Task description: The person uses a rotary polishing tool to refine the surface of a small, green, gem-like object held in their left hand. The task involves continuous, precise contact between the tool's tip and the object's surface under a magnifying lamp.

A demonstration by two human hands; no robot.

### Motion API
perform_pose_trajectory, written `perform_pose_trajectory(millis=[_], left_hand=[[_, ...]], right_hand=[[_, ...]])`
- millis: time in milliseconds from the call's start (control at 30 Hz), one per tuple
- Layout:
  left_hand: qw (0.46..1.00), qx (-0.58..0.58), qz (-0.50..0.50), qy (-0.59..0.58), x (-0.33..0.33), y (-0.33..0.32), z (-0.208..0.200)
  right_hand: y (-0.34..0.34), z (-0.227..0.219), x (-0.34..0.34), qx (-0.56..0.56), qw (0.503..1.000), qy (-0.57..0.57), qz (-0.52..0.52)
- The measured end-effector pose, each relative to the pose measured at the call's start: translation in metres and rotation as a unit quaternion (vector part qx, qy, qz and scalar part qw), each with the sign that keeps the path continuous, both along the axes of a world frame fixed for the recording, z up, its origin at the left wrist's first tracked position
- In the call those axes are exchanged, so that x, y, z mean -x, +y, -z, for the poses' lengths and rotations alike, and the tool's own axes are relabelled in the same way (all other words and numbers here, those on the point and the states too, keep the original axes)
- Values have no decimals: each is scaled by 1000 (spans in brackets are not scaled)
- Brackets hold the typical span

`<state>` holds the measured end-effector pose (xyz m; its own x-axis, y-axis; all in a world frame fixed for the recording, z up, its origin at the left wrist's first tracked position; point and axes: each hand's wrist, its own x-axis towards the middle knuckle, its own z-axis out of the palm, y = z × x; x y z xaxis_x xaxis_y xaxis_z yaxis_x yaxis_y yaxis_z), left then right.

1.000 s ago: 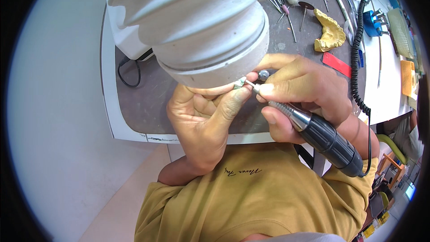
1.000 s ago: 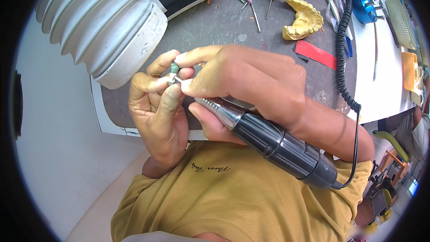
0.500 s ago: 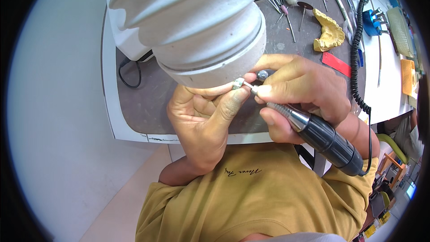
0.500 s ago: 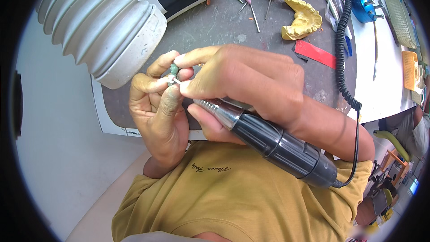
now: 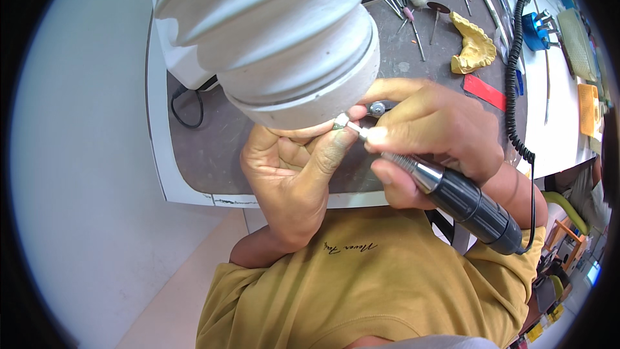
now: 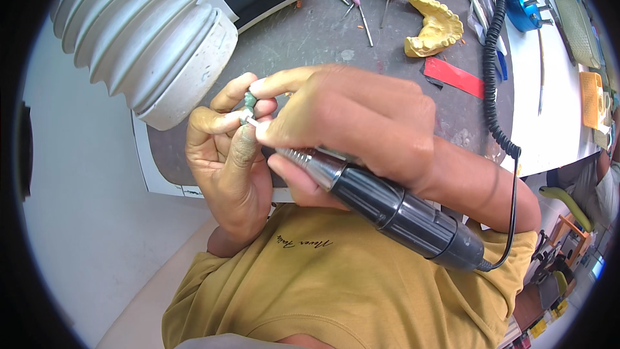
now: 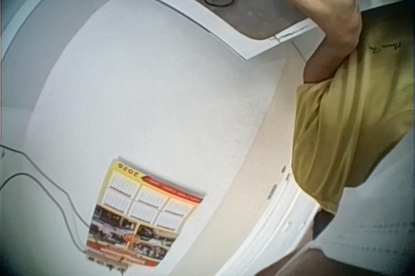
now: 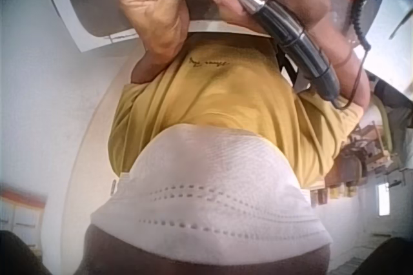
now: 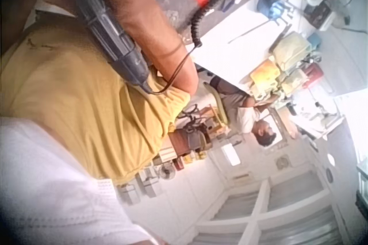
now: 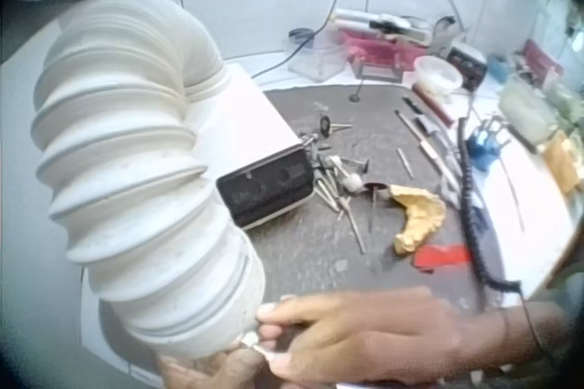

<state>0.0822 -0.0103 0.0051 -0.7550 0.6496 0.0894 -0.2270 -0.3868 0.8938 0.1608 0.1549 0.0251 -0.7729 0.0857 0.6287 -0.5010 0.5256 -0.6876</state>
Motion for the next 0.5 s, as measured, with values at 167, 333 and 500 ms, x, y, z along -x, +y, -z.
perform_pose_trajectory(millis=[167, 333, 500], left_hand=[[1000, 7, -8, -6, 0, 0, -1], [1000, -3, -18, -26, 0, 1, -1], [999, -20, -23, -44, 0, 0, 1]], right_hand=[[0, 0, 1, -6, 1000, -1, 5], [1, -4, -1, -22, 1000, -4, 13], [6, -5, -2, -49, 999, -3, 17]])
